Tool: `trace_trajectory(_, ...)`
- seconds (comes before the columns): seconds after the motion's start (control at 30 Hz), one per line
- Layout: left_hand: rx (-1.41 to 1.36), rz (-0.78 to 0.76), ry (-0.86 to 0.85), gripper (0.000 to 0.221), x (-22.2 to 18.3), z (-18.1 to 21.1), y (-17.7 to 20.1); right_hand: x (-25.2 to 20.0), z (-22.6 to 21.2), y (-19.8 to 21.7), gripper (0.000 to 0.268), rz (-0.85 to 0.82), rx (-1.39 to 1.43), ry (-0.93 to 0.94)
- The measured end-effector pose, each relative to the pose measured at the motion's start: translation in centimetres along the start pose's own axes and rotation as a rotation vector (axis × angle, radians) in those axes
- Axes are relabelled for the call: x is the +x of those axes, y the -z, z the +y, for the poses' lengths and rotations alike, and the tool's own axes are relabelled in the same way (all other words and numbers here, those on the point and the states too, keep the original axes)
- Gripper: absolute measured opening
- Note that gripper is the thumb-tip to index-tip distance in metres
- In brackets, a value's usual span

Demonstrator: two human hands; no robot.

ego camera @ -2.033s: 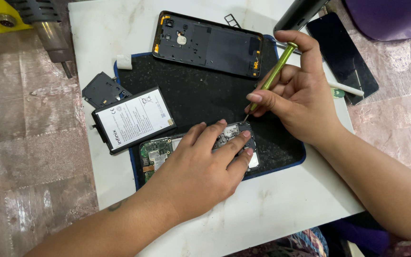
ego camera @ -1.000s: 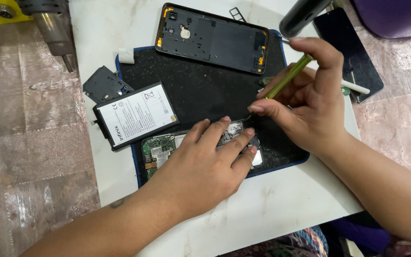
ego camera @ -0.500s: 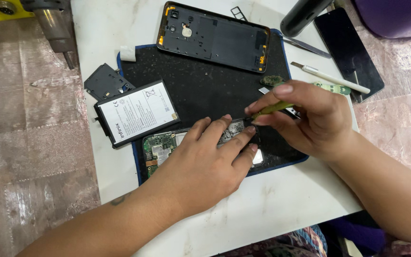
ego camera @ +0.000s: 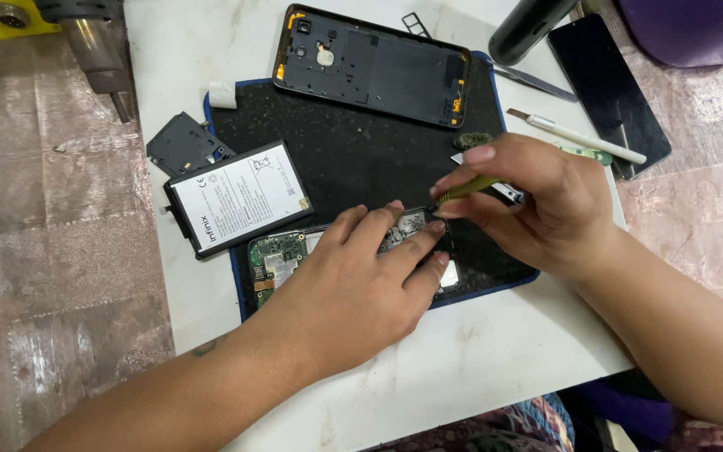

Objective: The person works on a disassembled smartphone, using their hands to connect a small ribbon cable to the motherboard. They then use a green screwdriver to tighten screws on the phone's internal metal shielding plate.

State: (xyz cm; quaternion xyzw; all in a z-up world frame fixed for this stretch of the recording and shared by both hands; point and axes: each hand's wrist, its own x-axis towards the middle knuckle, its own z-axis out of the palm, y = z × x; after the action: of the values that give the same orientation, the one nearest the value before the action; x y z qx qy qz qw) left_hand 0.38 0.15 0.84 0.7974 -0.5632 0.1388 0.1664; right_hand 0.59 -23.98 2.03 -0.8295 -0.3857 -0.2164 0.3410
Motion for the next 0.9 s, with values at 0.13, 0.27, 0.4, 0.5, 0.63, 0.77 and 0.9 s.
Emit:
trace_trajectory(0.13, -0.006, -0.015, -0.010, 0.033, 0.0, -0.1, 0.1, 0.2, 0.1, -0.1, 0.059, 0.027, -0.106, 0.097)
trace_trajectory(0.27, -0.027, 0.001, 0.000, 0.034, -0.1, 0.0, 0.2, 0.6, -0.5, 0.6, 0.047, -0.070, 0.067, 0.112)
trace_trajectory(0.4, -0.024, 0.001, -0.005, 0.035, 0.1, -0.1, 0.1, 0.4, -0.3, 0.4, 0.044, -0.065, 0.031, 0.085)
trace_trajectory(0.5, -0.031, 0.006, -0.010, 0.034, 0.1, -0.1, 0.1, 0.4, 0.0, -0.1, 0.043, 0.036, -0.005, 0.147)
trace_trajectory(0.63, -0.039, -0.023, -0.019, 0.037, -0.1, -0.2, 0.1, 0.3, -0.2, 0.2, 0.047, -0.001, -0.058, 0.067)
trace_trajectory(0.77, -0.039, -0.008, -0.023, 0.040, -0.1, -0.3, -0.1, 0.4, -0.3, 1.1, 0.045, -0.098, 0.081, 0.104)
trace_trajectory(0.9, -0.044, -0.007, -0.015, 0.040, -0.1, -0.3, -0.3, -0.2, 0.6, 0.1, 0.042, -0.038, 0.063, 0.041)
